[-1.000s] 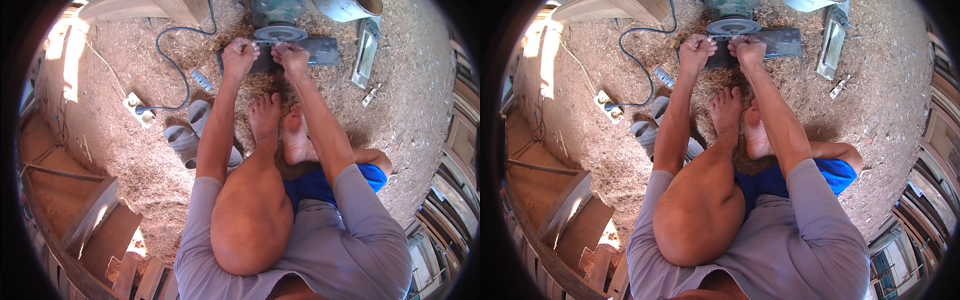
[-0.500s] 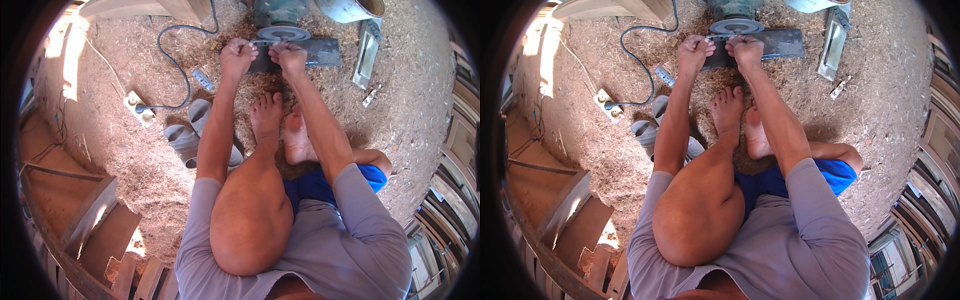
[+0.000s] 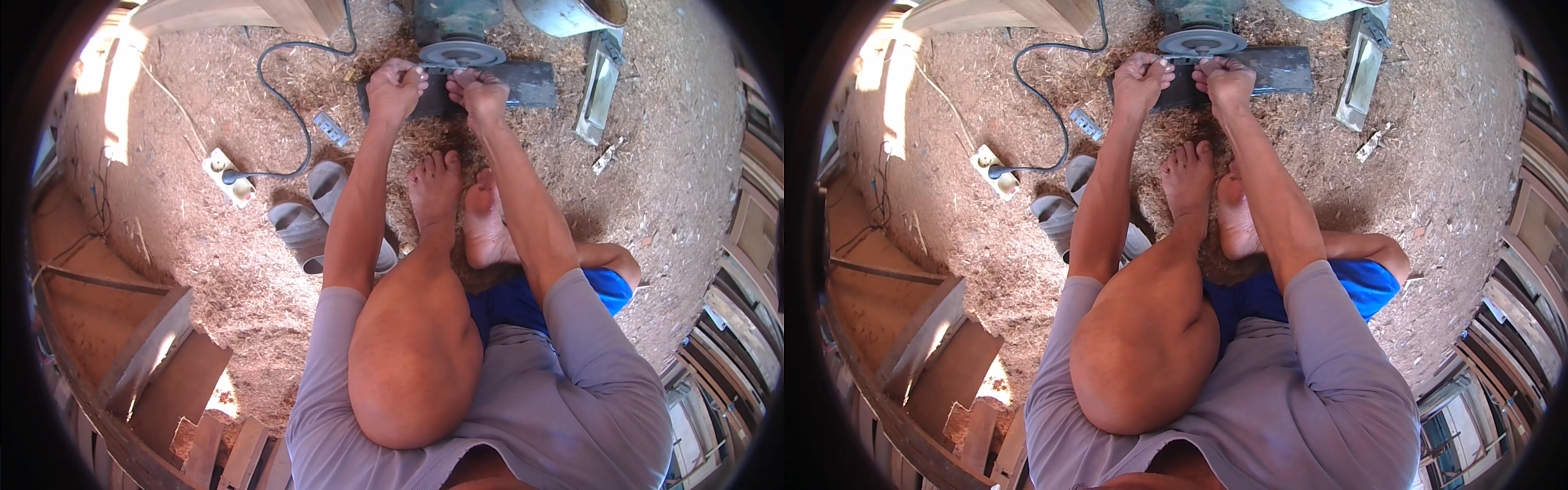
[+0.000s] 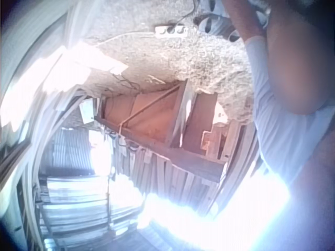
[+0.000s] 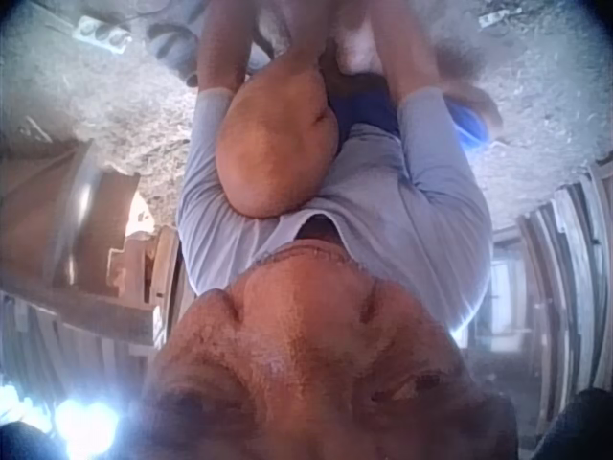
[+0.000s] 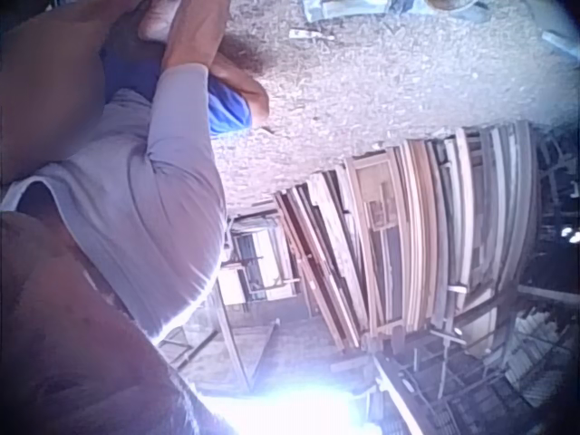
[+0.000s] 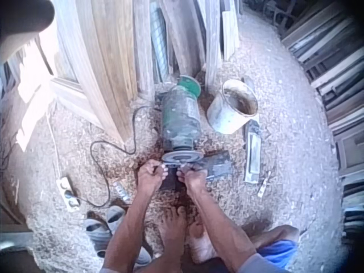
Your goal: The person uses a bench grinder to sharpen or smooth the edges of a small metal hinge component, dipping the piece into a bucket of water to cool it between grinding sessions.
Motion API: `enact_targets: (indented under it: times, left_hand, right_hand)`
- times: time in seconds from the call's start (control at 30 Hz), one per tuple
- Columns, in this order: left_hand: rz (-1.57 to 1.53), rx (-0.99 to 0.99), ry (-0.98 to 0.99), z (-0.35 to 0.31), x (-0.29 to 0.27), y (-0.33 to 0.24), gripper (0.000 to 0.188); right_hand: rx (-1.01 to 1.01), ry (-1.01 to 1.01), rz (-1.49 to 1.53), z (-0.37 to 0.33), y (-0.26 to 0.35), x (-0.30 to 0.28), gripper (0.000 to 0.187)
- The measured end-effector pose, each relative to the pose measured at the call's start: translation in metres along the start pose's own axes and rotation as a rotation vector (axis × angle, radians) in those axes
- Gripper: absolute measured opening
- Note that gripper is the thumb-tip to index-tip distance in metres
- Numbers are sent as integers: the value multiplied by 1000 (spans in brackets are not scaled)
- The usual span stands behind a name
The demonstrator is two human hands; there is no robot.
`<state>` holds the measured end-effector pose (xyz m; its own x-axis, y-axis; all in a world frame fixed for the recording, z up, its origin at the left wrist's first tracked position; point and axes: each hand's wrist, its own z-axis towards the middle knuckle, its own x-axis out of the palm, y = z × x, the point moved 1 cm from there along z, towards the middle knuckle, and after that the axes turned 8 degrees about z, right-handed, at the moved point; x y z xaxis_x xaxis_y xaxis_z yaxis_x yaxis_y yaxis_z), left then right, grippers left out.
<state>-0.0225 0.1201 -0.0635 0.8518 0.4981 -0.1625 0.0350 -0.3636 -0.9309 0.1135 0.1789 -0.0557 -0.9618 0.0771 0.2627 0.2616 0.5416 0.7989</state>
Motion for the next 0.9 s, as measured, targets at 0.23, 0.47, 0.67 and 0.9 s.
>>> enact_targets:
  times: [0.23, 0.47, 0.67, 0.9]
  left_hand:
    - [76, 42, 20, 3, 4, 2, 10]
    - [24, 41, -6, -2, 4, -3, 11]
    - [-11, 54, 2, -4, -4, -3, 12]
    - [-130, 49, -28, -38, -25, -5, 12]
  right_hand:
    - [8, -31, -5, 1, 4, -2, 10]
    - [8, 7, 2, -1, 6, -3, 10]
    - [9, 60, -42, 1, 2, 1, 8]
    - [111, 202, 5, -38, 17, 1, 7]
